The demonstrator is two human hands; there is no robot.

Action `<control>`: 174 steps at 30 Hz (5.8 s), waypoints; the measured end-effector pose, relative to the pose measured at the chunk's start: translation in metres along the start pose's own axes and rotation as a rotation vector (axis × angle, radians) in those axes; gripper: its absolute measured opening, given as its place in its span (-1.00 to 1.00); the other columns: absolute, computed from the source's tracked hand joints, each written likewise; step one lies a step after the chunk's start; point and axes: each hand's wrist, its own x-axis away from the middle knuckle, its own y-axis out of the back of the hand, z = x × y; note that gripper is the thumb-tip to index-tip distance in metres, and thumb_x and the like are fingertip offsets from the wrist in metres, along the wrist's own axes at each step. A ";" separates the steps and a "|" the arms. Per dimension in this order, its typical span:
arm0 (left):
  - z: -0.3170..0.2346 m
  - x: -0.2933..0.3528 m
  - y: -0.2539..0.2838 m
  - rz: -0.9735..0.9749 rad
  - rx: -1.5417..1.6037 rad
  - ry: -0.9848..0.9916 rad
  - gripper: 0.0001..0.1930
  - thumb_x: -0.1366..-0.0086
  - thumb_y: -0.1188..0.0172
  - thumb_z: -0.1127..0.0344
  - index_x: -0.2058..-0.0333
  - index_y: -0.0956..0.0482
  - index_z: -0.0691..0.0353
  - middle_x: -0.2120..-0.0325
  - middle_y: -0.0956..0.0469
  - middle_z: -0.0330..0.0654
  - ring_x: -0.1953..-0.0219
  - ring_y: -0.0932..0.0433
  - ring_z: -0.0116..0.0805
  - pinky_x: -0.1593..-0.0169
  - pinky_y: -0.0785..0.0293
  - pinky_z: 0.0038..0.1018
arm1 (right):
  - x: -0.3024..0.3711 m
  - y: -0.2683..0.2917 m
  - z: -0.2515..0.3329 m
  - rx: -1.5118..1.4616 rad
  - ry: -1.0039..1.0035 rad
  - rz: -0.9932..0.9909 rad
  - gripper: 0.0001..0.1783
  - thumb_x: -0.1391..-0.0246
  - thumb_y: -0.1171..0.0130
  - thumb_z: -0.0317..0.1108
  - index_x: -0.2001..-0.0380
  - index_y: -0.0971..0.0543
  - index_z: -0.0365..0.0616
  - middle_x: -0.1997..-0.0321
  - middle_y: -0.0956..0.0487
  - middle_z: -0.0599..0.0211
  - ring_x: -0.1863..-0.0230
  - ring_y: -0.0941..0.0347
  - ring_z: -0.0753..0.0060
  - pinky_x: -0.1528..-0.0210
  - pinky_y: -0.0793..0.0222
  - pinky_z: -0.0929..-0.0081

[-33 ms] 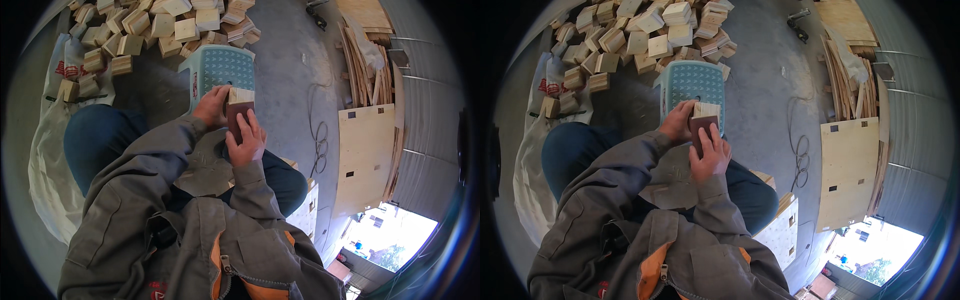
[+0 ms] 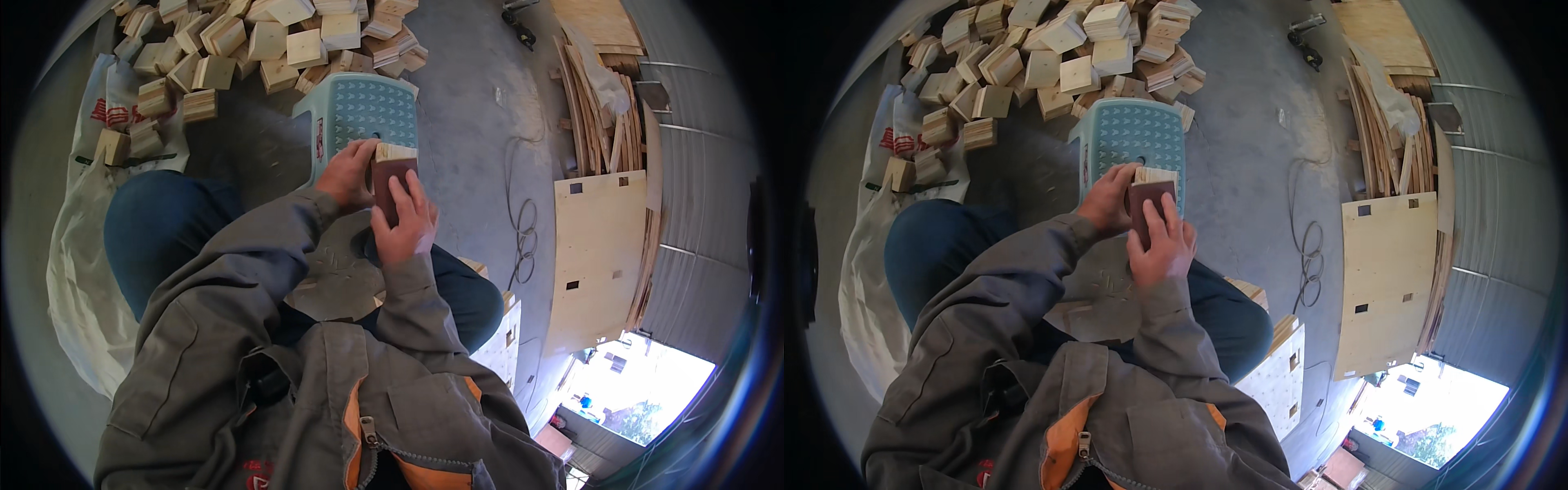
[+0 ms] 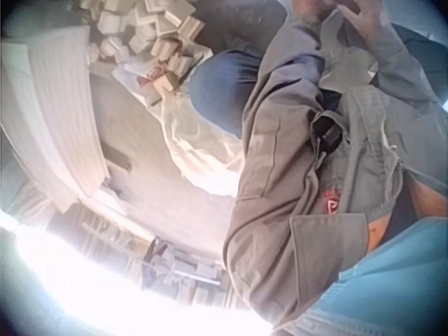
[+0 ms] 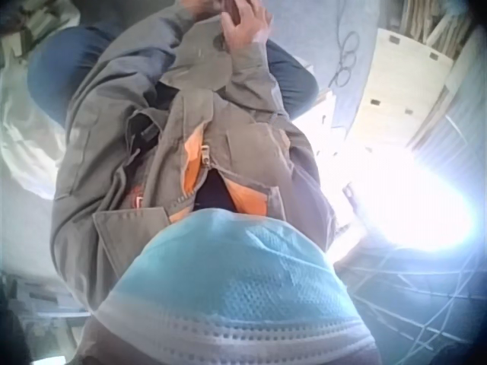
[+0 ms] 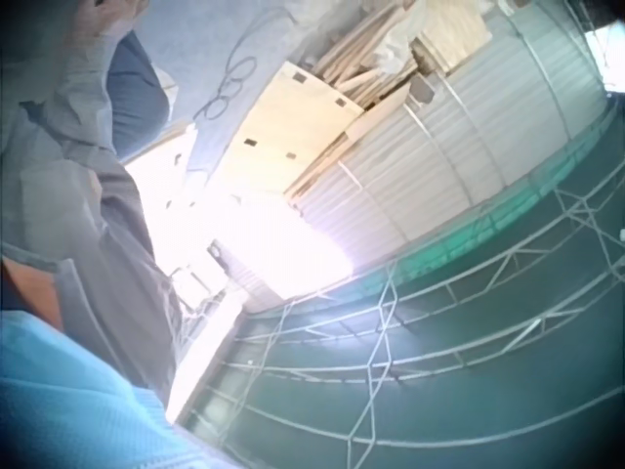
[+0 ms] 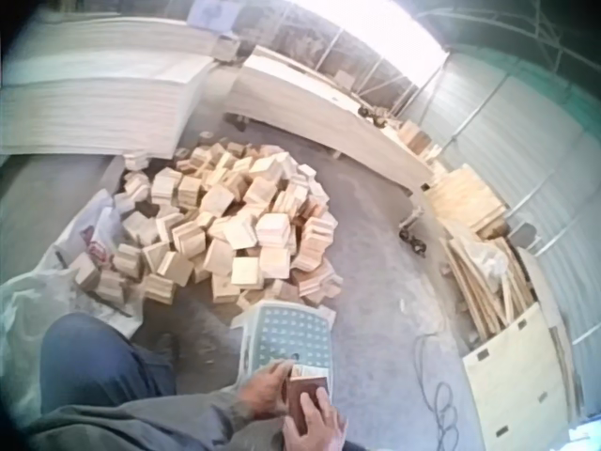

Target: The person sits on the floor and sands small wooden blocks one by one using a sanding block. They pick up each block from a pile, sand its surfaces, and place the finished block into a separate stack.

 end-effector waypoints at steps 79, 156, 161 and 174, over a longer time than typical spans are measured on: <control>-0.013 0.001 0.006 0.066 -0.051 0.082 0.06 0.16 -0.65 0.31 -0.37 -0.30 0.10 -0.25 -0.43 0.06 -0.27 -0.48 0.23 -0.31 -0.48 -0.05 | -0.102 -0.029 -0.068 -0.013 -0.172 0.016 -0.30 -0.03 -0.44 -0.17 -0.30 -0.62 0.07 -0.49 -0.48 0.15 -0.36 -0.44 -0.05 -0.43 -0.31 0.09; -0.016 0.003 0.022 0.162 -0.331 -0.296 0.05 0.19 -0.72 0.28 -0.35 -0.38 0.06 -0.42 -0.28 -0.04 -0.55 -0.16 0.15 -0.52 -0.30 -0.12 | 0.063 0.028 -0.086 -1.113 -0.977 -0.075 -0.35 -0.15 -0.49 -0.37 -0.29 -0.58 -0.30 -0.10 -0.69 0.19 0.00 -0.64 0.48 -0.05 -0.61 0.47; -0.030 0.007 0.024 0.168 -0.264 -0.140 0.20 0.14 -0.73 0.18 -0.47 -0.21 0.12 -0.45 -0.21 0.07 -0.50 -0.23 0.14 -0.50 -0.33 -0.16 | 0.060 0.026 -0.085 -0.986 -0.947 -0.092 -0.35 -0.13 -0.51 -0.34 -0.27 -0.59 -0.28 -0.10 -0.69 0.20 -0.01 -0.64 0.47 -0.06 -0.61 0.45; -0.001 -0.009 0.005 0.166 -0.030 0.122 0.35 0.22 -0.75 0.25 -0.53 -0.08 0.21 -0.36 -0.33 0.13 -0.44 -0.34 0.12 -0.46 -0.36 -0.18 | 0.051 0.031 -0.038 -0.219 -0.202 -0.087 -0.21 0.08 -0.58 -0.26 -0.30 -0.60 0.03 -0.47 -0.45 0.06 -0.31 -0.46 -0.13 -0.36 -0.38 0.00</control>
